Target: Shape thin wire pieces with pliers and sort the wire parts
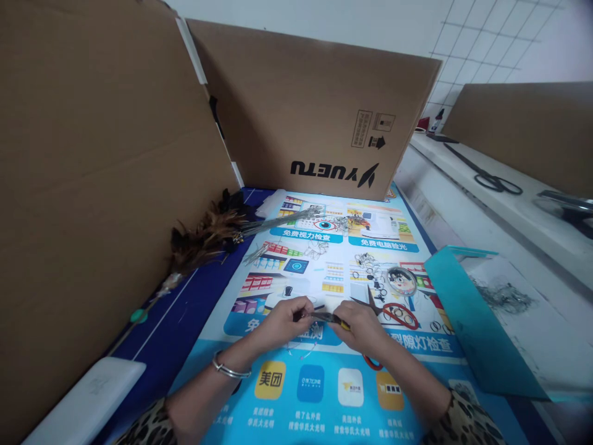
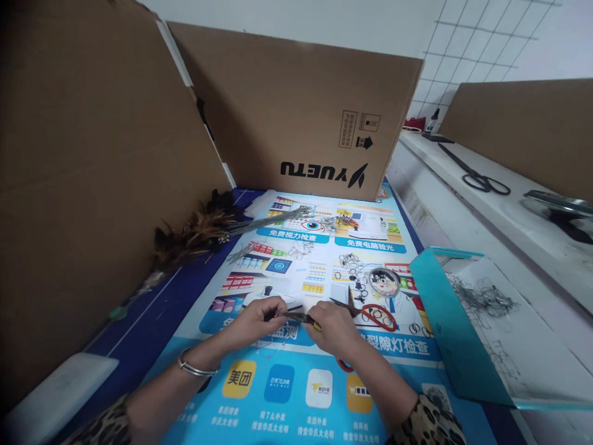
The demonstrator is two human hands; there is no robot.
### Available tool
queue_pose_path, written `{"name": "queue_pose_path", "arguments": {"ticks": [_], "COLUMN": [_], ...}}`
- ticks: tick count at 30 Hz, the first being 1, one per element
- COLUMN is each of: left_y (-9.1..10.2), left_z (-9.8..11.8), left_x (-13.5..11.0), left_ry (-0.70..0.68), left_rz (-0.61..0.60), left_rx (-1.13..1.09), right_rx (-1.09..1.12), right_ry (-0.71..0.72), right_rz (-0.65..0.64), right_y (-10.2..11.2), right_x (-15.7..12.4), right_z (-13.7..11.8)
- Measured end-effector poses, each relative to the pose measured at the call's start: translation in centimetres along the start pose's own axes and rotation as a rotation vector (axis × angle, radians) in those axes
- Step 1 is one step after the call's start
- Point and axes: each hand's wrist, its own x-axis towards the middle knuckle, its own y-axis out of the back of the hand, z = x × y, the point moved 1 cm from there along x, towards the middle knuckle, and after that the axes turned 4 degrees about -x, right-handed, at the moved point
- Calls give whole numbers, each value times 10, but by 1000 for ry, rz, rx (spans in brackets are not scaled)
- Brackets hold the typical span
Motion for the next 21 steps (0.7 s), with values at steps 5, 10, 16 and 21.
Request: {"name": "queue_pose_path", "arguments": {"ticks": [5, 10, 16, 21], "left_y": [1, 2, -1, -2], "left_z": [-3, -1, -1, -2], "left_x": [1, 0, -1, -1], "left_ry": [-12, -52, -109, -132], "left_rz": [134, 179, 210, 196], "left_rx": [44, 170, 394, 411], "right_rx": [50, 8, -40, -87], "right_ry": [-71, -82, -86, -108], "right_rz": [23, 5, -27, -109], "right_y": [1, 2, 4, 7], "right_x": [-1, -2, -2, -3], "right_z": [-1, -3, -4, -5]}}
